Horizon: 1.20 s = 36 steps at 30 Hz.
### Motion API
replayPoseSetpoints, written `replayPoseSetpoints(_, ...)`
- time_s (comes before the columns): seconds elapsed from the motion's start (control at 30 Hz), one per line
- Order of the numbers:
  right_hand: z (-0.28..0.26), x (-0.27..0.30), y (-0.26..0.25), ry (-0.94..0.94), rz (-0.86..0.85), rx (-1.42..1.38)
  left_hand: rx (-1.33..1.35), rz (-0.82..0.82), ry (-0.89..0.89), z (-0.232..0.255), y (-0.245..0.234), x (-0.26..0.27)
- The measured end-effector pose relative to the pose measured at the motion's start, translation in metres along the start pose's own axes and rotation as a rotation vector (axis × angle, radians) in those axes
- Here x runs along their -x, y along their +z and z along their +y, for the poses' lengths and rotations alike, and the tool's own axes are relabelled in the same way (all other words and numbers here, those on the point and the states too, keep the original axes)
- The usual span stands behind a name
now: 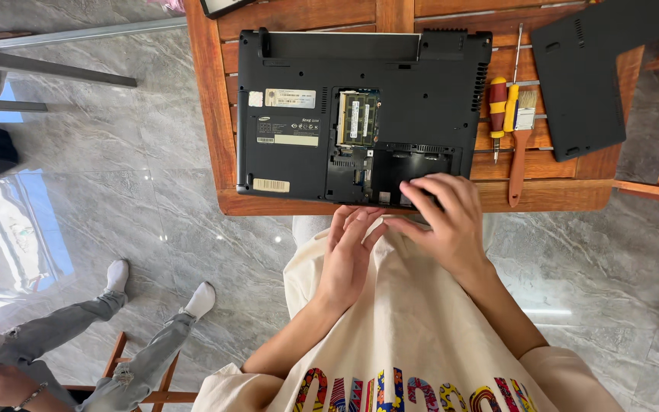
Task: The person uses a screwdriver to remove screws from the back of a laptop and then removes a hard drive and an optical drive.
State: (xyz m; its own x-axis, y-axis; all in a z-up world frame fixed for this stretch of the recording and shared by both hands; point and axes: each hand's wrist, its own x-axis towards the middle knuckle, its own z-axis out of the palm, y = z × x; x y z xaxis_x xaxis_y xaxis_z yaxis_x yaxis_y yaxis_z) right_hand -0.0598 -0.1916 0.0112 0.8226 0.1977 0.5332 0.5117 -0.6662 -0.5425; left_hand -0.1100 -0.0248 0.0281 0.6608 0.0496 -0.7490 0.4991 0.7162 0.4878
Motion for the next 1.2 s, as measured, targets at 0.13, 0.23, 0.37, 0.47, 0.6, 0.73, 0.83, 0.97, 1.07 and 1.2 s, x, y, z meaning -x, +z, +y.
replayPoseSetpoints(0.13, -0.006, -0.01, -0.002, -0.13, 0.0, 0.039, -0.022, -0.114, 0.122, -0.001, -0.002, -0.002)
replayPoseSetpoints(0.23, 0.003, -0.011, 0.001, -0.149, 0.107, -0.008, -0.018, -0.153, 0.179, -0.011, -0.012, -0.013)
replayPoseSetpoints(0.37, -0.004, -0.014, -0.007, -0.207, 0.04, -0.04, 0.02, -0.206, 0.196, -0.022, -0.021, -0.021)
replayPoseSetpoints(0.47, 0.016, 0.004, -0.015, -0.057, 0.071, -0.118, 0.051, -0.232, 0.229, -0.027, -0.02, -0.023)
replayPoseSetpoints(0.6, 0.047, 0.021, -0.041, 0.277, 0.208, 0.097, -0.053, -0.226, 0.281, -0.047, -0.036, -0.038)
replayPoseSetpoints(0.73, 0.075, 0.015, -0.057, 0.455, 0.289, 0.118, -0.084, -0.236, 0.367, -0.037, -0.014, -0.029)
replayPoseSetpoints(0.83, 0.102, 0.007, -0.056, 0.392, 0.316, 0.205, -0.109, -0.257, 0.4, -0.034, -0.009, -0.03)
replayPoseSetpoints(0.97, 0.12, -0.024, -0.041, 0.34, 0.3, 0.236, -0.143, -0.213, 0.438, -0.037, -0.003, -0.031)
replayPoseSetpoints(1.07, 0.126, -0.032, -0.03, 0.308, 0.261, 0.252, -0.179, -0.192, 0.459, -0.043, -0.009, -0.032)
replayPoseSetpoints(1.2, 0.142, -0.03, -0.014, 0.362, 0.222, 0.312, -0.195, -0.16, 0.478, -0.037, 0.0, -0.03)
